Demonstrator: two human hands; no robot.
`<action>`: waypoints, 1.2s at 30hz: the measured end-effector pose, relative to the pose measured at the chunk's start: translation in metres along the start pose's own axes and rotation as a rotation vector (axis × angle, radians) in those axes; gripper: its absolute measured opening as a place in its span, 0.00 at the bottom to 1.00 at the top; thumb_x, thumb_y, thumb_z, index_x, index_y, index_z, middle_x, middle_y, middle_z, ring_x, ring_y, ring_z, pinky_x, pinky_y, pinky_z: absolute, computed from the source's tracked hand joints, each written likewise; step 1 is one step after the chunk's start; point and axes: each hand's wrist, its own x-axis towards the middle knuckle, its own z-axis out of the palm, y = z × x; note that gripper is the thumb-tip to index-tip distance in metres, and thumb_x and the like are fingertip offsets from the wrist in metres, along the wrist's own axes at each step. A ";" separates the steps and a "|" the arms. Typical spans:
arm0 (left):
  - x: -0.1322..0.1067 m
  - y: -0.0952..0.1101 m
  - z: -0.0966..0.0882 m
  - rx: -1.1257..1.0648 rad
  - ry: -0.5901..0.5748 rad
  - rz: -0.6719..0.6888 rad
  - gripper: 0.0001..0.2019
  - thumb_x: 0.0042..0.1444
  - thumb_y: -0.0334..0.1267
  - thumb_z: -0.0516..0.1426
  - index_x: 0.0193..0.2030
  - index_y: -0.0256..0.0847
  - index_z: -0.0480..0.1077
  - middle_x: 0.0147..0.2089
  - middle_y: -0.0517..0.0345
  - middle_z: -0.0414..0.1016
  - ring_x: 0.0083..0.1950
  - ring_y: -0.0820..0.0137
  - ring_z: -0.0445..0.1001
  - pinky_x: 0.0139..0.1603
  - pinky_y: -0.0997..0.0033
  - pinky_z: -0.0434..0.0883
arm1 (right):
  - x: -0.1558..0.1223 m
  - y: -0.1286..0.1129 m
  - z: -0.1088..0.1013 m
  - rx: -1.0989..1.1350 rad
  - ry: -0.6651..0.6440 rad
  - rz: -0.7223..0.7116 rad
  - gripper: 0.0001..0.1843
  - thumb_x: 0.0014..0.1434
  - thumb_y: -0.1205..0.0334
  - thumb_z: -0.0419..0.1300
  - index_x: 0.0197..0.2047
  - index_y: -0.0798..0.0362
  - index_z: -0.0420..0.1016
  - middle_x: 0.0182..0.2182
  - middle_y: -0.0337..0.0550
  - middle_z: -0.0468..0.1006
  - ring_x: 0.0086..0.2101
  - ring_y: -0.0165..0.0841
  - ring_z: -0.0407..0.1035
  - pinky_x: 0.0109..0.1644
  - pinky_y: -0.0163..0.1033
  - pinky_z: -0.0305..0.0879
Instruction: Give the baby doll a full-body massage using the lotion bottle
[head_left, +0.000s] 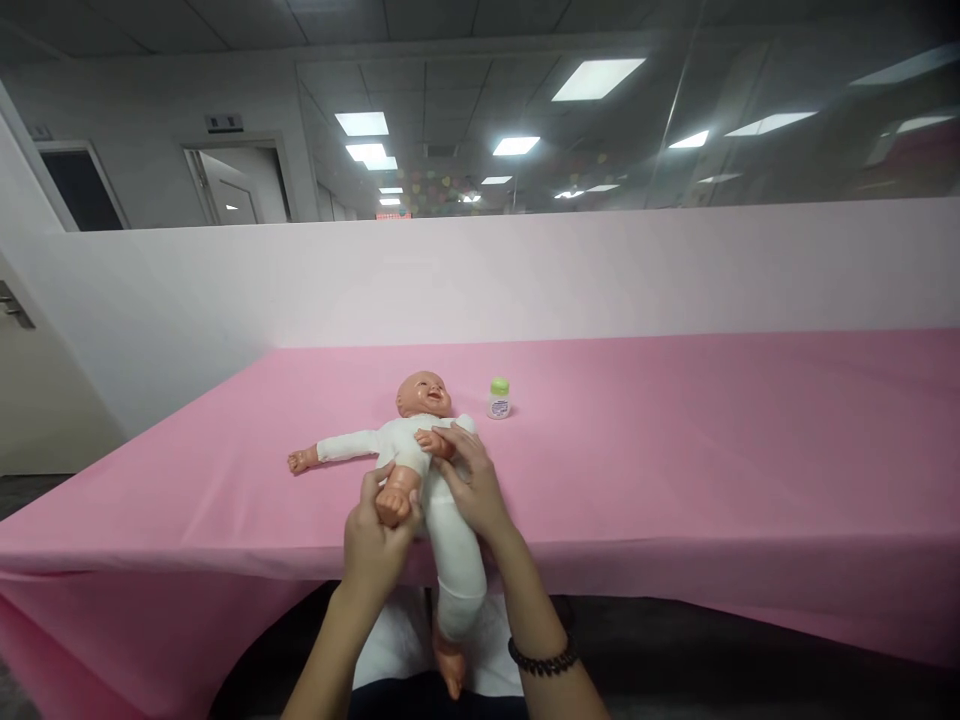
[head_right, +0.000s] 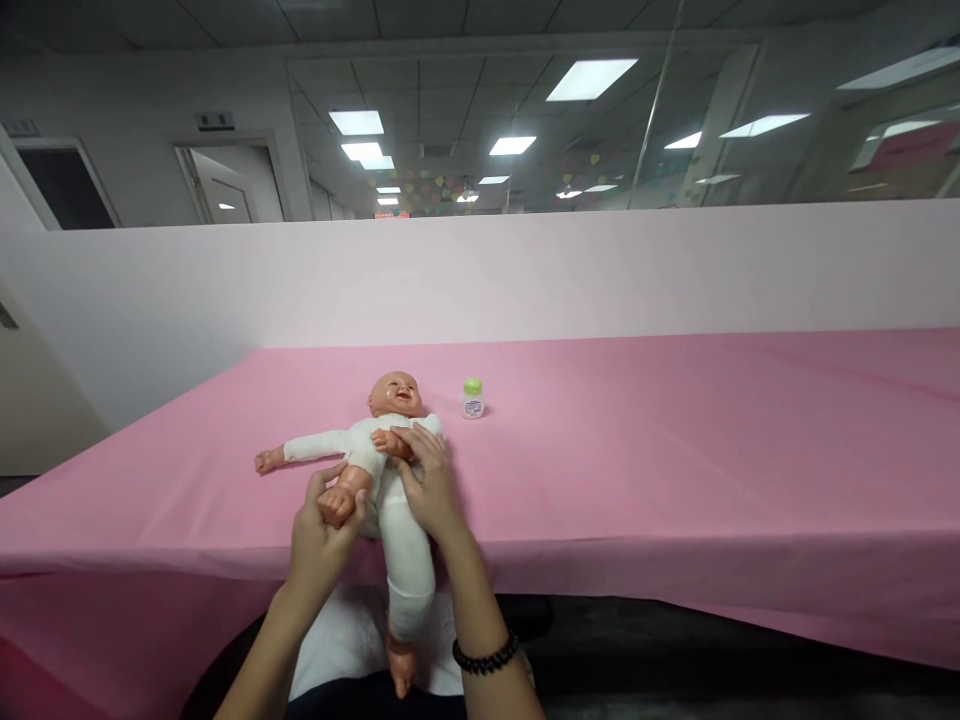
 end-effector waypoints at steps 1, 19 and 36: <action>0.000 0.000 0.005 0.004 -0.020 -0.006 0.19 0.59 0.47 0.59 0.54 0.41 0.67 0.42 0.53 0.81 0.38 0.64 0.80 0.38 0.66 0.75 | -0.002 0.004 0.000 0.000 -0.015 0.002 0.18 0.62 0.63 0.62 0.56 0.44 0.77 0.57 0.43 0.77 0.64 0.41 0.63 0.71 0.56 0.52; -0.088 -0.054 -0.071 -0.304 0.589 -0.243 0.20 0.40 0.52 0.66 0.34 0.40 0.71 0.23 0.62 0.72 0.17 0.69 0.69 0.15 0.70 0.67 | 0.003 0.079 -0.071 0.675 0.743 0.617 0.26 0.58 0.52 0.59 0.60 0.39 0.68 0.56 0.42 0.73 0.52 0.34 0.72 0.58 0.48 0.69; 0.002 -0.012 -0.033 -0.079 0.264 0.017 0.19 0.55 0.51 0.61 0.46 0.38 0.70 0.45 0.48 0.78 0.43 0.59 0.80 0.41 0.63 0.77 | 0.022 -0.014 -0.025 0.169 0.205 0.059 0.20 0.63 0.56 0.63 0.58 0.46 0.73 0.59 0.47 0.75 0.60 0.41 0.67 0.66 0.53 0.60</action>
